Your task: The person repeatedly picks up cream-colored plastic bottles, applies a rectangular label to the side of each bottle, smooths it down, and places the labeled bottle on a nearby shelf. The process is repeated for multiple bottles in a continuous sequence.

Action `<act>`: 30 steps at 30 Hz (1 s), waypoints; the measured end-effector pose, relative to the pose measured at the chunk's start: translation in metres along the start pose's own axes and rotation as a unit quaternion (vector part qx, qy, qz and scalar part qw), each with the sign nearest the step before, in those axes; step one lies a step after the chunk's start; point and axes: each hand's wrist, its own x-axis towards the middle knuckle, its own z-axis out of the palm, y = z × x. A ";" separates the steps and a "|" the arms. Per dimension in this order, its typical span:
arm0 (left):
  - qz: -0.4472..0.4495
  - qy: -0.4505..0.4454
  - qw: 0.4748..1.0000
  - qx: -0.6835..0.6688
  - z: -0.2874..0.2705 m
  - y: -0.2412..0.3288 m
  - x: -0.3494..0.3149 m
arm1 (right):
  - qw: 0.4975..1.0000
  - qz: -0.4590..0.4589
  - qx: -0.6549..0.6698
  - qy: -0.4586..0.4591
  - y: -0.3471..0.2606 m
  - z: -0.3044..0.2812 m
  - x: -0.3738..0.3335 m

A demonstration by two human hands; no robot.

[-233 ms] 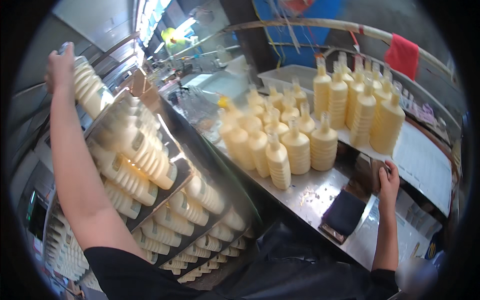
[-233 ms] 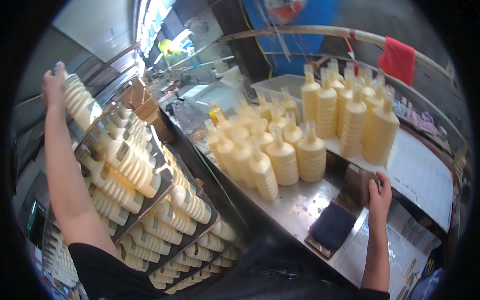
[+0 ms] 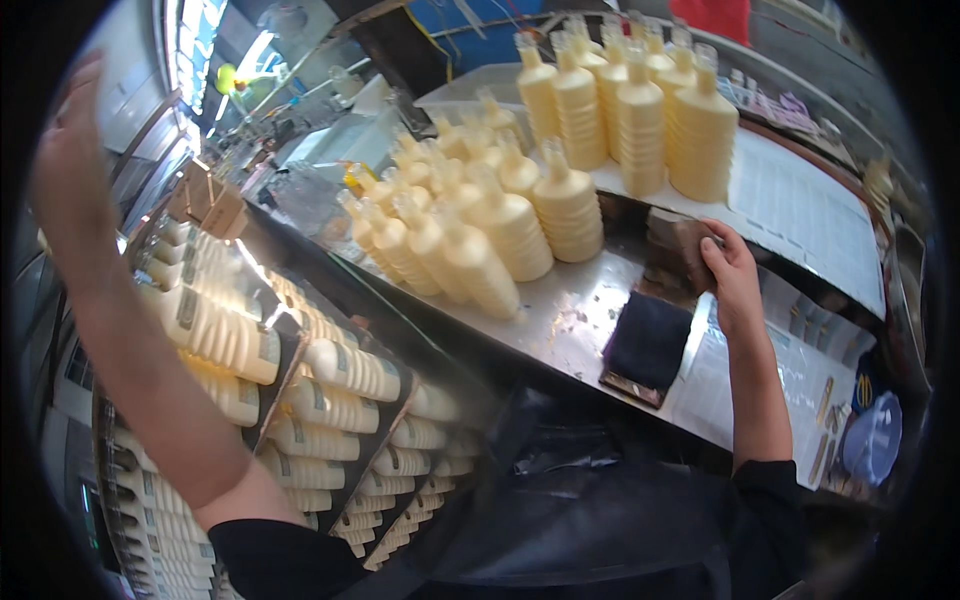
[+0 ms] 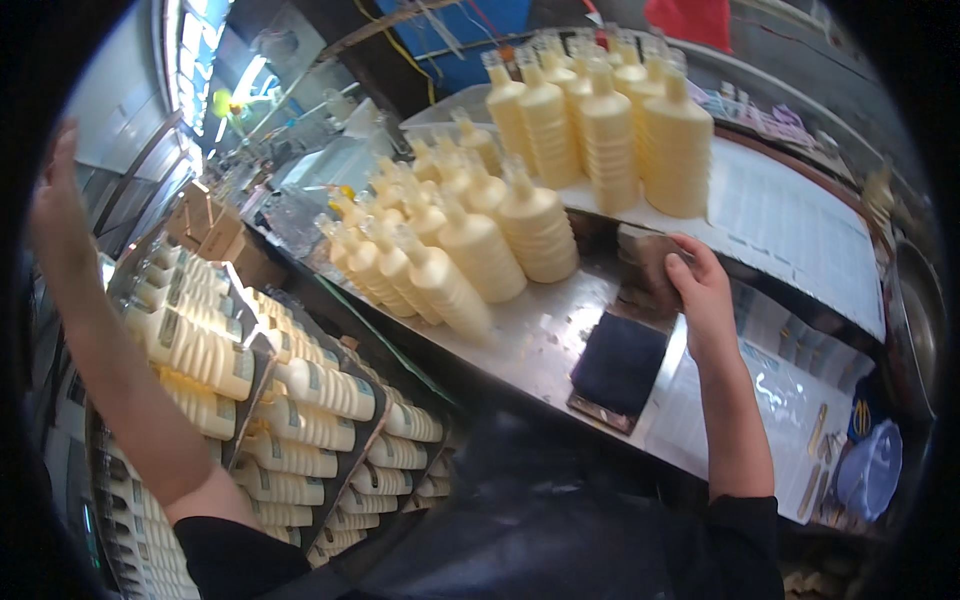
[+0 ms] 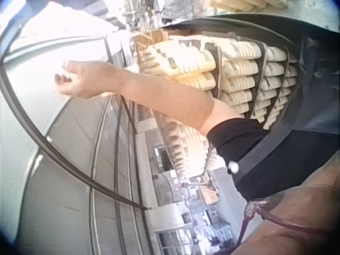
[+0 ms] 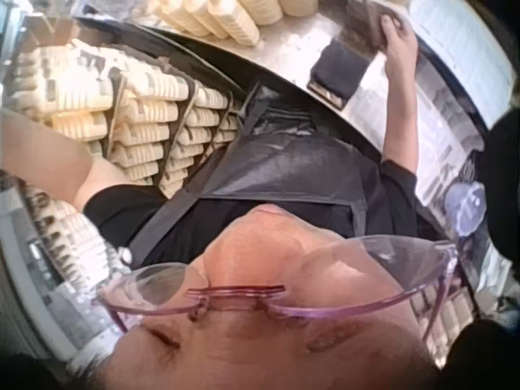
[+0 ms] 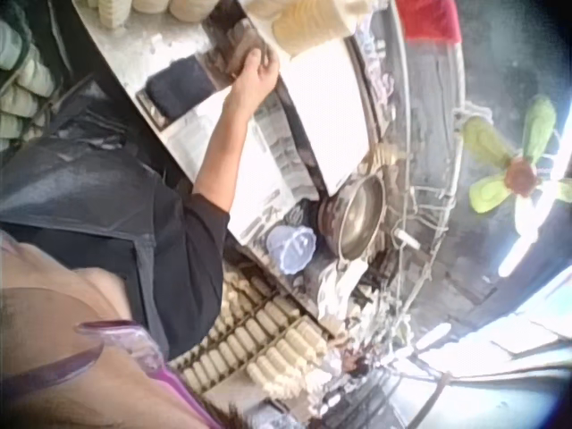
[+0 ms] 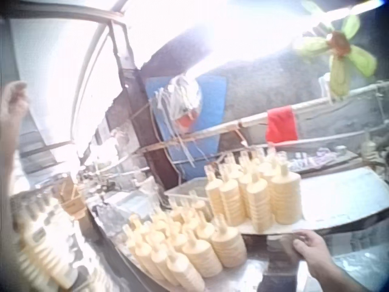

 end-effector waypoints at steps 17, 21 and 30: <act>-0.246 -0.255 0.883 -0.309 0.242 0.265 -0.301 | 0.991 0.103 0.078 0.027 -0.017 -0.043 -0.101; -0.127 -0.179 0.850 -0.478 0.219 0.321 -0.250 | 0.990 0.106 0.059 0.066 -0.021 -0.060 -0.115; -0.215 -0.306 0.718 -0.587 0.280 0.415 -0.203 | 0.989 0.133 0.046 0.044 -0.039 -0.084 -0.124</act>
